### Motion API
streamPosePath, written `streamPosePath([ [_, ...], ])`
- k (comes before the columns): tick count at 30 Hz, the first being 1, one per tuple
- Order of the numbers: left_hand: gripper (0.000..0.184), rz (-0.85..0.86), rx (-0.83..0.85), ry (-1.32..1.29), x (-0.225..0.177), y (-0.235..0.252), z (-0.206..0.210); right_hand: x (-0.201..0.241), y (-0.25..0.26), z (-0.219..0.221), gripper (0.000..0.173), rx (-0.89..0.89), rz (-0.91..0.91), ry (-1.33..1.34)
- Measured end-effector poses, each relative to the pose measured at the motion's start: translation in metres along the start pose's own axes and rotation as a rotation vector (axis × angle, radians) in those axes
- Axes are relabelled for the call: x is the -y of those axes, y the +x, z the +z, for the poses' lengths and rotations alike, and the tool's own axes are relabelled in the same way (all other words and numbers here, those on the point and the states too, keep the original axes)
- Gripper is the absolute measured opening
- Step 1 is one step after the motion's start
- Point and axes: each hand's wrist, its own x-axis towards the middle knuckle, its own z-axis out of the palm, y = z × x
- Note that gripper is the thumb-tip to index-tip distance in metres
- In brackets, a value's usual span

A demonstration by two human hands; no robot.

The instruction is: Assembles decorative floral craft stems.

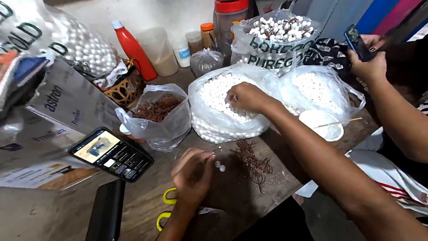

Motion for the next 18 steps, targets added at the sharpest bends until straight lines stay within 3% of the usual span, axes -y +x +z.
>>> streamPosePath([
  [5, 0.008, -0.008, -0.033, -0.033, 0.002, -0.001, 0.003, 0.014, -0.008, 0.001, 0.011, -0.006, -0.046, -0.107],
  [11, 0.011, -0.028, -0.030, -0.031, 0.001, -0.001, 0.005, 0.018, -0.001, 0.005, 0.025, 0.128, 0.155, -0.119],
  [15, 0.012, -0.025, -0.041, -0.018, 0.000, 0.000, 0.004, 0.019, 0.005, 0.010, 0.014, 0.171, 0.170, -0.083],
  [18, 0.010, -0.024, -0.038, -0.021, 0.001, 0.000, 0.003, 0.016, -0.001, 0.007, 0.015, 0.101, 0.144, -0.041],
])
